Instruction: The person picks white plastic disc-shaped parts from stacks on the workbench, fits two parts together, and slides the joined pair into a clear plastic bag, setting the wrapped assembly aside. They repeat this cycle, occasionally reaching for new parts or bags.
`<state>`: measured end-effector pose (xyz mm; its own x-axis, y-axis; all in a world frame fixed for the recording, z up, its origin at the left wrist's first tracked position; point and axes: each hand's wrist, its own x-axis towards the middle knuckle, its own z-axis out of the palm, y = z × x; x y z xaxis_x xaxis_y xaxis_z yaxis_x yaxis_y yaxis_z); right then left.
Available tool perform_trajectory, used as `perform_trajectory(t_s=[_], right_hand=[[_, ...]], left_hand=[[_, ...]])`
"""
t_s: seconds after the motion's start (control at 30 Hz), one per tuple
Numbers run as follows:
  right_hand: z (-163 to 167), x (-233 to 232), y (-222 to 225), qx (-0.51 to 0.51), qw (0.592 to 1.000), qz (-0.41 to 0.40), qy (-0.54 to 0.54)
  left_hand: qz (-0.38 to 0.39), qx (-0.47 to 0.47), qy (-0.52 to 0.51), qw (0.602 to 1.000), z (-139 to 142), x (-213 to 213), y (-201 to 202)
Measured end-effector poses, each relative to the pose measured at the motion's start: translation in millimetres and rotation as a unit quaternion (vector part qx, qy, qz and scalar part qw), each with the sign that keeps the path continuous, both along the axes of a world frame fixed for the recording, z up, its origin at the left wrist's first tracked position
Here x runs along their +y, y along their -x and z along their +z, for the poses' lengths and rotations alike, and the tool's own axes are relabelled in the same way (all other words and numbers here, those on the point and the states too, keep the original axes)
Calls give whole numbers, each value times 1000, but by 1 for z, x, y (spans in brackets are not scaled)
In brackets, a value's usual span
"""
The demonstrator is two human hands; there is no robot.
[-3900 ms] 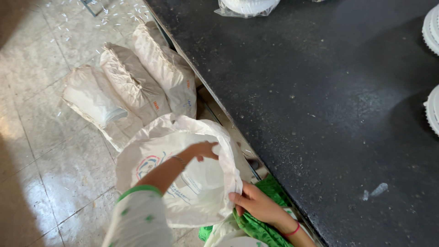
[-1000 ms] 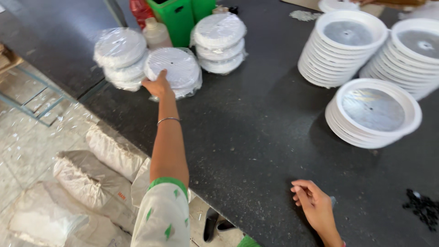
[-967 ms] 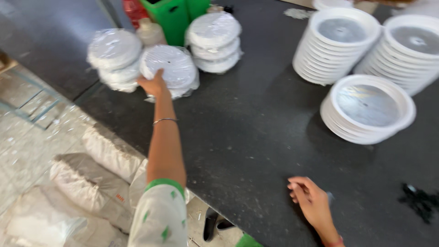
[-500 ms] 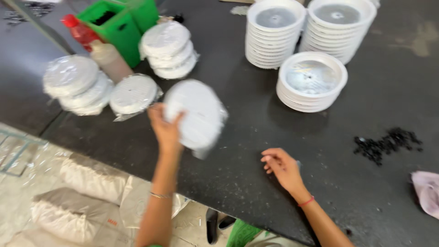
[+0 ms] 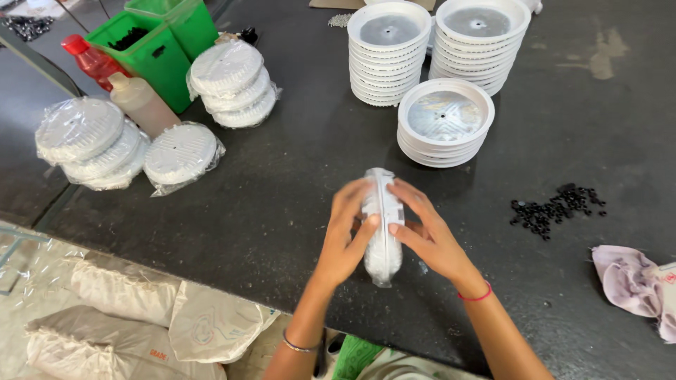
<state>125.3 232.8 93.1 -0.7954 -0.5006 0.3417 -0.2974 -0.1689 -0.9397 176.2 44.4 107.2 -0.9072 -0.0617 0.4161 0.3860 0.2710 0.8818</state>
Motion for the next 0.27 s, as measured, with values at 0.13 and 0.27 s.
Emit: perform_trajectory(t_s=[0.13,0.27], right_hand=[[1,6,-7,6,999,-50,-20],[-6,11,-11,35,994,-96,-49]], left_hand=[[-18,-36,59,997,12,-5,1],[12,-62,60,996,10,0,1]])
